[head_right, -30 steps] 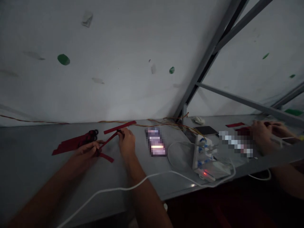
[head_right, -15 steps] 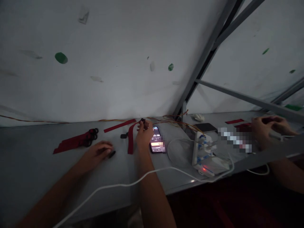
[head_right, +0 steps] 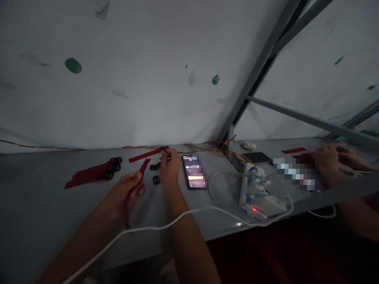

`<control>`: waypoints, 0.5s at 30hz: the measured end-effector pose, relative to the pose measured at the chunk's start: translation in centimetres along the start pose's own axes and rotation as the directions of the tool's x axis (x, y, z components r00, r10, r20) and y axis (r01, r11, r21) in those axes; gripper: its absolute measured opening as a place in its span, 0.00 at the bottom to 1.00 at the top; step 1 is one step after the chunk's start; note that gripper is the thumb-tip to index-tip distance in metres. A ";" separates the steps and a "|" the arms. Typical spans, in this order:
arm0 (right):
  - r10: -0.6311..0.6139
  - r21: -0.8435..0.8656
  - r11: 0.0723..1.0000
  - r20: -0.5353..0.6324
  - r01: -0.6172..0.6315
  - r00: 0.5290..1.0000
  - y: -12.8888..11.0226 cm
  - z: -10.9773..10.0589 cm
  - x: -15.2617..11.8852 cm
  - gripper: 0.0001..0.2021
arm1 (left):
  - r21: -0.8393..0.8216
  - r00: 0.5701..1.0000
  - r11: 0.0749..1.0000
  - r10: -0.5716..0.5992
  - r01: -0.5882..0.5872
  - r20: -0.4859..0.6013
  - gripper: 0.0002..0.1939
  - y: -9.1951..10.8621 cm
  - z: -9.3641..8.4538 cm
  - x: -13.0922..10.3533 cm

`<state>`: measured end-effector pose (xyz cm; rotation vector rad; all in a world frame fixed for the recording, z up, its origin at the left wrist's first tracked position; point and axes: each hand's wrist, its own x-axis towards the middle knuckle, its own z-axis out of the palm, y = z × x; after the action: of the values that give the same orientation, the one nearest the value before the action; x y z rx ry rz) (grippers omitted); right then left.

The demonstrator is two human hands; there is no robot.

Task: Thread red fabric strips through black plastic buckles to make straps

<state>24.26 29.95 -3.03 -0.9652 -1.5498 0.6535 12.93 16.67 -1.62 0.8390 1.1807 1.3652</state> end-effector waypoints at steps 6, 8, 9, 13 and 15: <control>0.165 -0.389 0.911 0.039 -0.137 0.985 2.2 -1.7 1.7 0.10 | 0.365 0.998 0.928 -0.069 0.068 -0.009 0.22 0.5 -2.0 -3.0; 0.171 -0.423 0.900 0.117 -0.107 0.978 2.4 -1.9 1.5 0.09 | 0.588 1.000 0.809 0.020 -0.015 -0.001 0.22 1.0 -2.6 -3.0; 0.174 -0.441 0.893 0.154 -0.090 0.973 2.4 -1.9 1.2 0.08 | 0.687 0.997 0.724 0.074 -0.060 0.009 0.22 1.4 -2.8 -2.8; 0.159 -0.495 0.869 0.227 -0.027 0.961 2.1 -1.7 0.5 0.08 | 0.902 0.977 0.427 0.211 -0.065 -0.030 0.21 4.2 -3.1 -1.5; 0.134 -0.508 0.861 0.202 -0.013 0.970 2.0 -1.5 0.4 0.09 | 0.943 0.962 0.332 0.267 -0.034 -0.059 0.21 6.1 -2.9 -0.1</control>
<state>26.18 31.14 -4.15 -1.3834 -1.9539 0.4241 8.47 16.60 3.49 1.6931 2.1847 0.7786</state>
